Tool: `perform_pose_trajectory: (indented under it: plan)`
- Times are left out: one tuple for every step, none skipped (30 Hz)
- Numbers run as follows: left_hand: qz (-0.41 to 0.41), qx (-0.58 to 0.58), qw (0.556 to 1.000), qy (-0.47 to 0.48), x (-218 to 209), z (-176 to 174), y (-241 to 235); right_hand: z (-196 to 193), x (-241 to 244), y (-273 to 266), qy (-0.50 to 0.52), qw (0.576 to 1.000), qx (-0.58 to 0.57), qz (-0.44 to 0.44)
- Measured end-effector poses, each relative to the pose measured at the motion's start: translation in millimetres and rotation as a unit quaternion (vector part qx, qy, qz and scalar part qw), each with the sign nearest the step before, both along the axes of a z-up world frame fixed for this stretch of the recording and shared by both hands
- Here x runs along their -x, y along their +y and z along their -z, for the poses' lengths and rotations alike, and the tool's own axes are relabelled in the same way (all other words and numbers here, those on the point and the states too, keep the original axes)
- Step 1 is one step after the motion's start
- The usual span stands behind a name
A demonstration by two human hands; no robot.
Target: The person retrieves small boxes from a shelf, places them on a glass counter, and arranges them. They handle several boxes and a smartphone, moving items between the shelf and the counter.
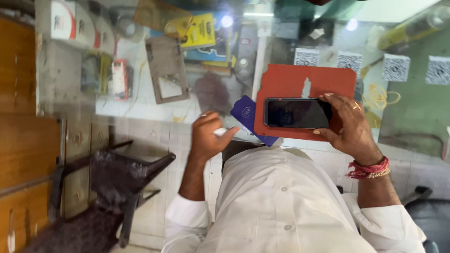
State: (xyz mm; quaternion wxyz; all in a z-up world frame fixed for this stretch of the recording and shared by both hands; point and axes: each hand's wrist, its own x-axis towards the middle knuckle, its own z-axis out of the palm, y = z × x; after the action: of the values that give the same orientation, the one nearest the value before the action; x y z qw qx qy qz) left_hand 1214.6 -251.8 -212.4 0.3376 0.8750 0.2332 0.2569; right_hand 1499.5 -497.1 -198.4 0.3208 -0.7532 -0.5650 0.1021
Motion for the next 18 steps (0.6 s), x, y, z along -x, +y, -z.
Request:
perform_pose_trajectory:
  plan:
    - [-0.032,-0.010,0.996,0.082,-12,4,-7,2,-3,4,-0.006,1.000,-0.002,-0.004]
    - [-0.016,0.015,0.998,0.061,-20,8,-12,3,-5,7,-0.011,1.000,-0.004,-0.008]
    - [0.002,0.039,0.998,0.040,-28,11,-15,4,-5,9,-0.016,1.000,-0.006,-0.009]
    - [0.021,0.063,0.998,0.019,-36,12,-18,5,-6,10,-0.012,1.000,0.004,-0.007]
    - [0.032,0.057,0.996,0.053,-44,13,-17,5,-6,10,-0.008,1.000,0.014,0.000]
    - [0.044,0.052,0.994,0.088,-51,12,-16,5,-6,10,-0.003,1.000,0.024,0.006]
    - [0.060,0.047,0.990,0.121,-58,10,-14,5,-7,10,-0.001,1.000,0.026,0.004]
    - [0.073,0.045,0.986,0.146,-65,8,-12,5,-8,12,0.002,1.000,0.028,0.003]
    - [0.088,0.045,0.980,0.170,-71,6,-12,5,-8,10,0.004,0.999,0.031,0.003]
    - [0.104,0.045,0.974,0.195,-75,4,-10,6,-8,10,0.004,0.999,0.036,0.007]
    - [0.116,0.037,0.973,0.197,-79,2,-7,7,-6,9,0.005,0.999,0.041,0.012]
    - [0.128,0.030,0.971,0.200,-81,1,-5,8,-6,9,0.006,0.999,0.047,0.016]
    - [0.140,0.022,0.969,0.202,-83,0,-4,8,-5,9,0.004,0.999,0.045,0.017]
    - [0.143,0.021,0.967,0.210,-84,0,-4,9,-5,9,0.002,0.999,0.043,0.018]
    - [0.146,0.020,0.965,0.217,-86,-1,-3,9,-5,10,-0.001,0.999,0.040,0.018]
    - [0.148,0.018,0.963,0.224,-86,0,-3,9,-5,11,0.000,0.999,0.041,0.020]
    - [0.148,0.021,0.962,0.227,-87,0,-3,8,-5,11,0.002,0.999,0.041,0.022]
    - [0.148,0.024,0.961,0.231,-86,1,-4,8,-5,11,0.003,0.999,0.042,0.025]
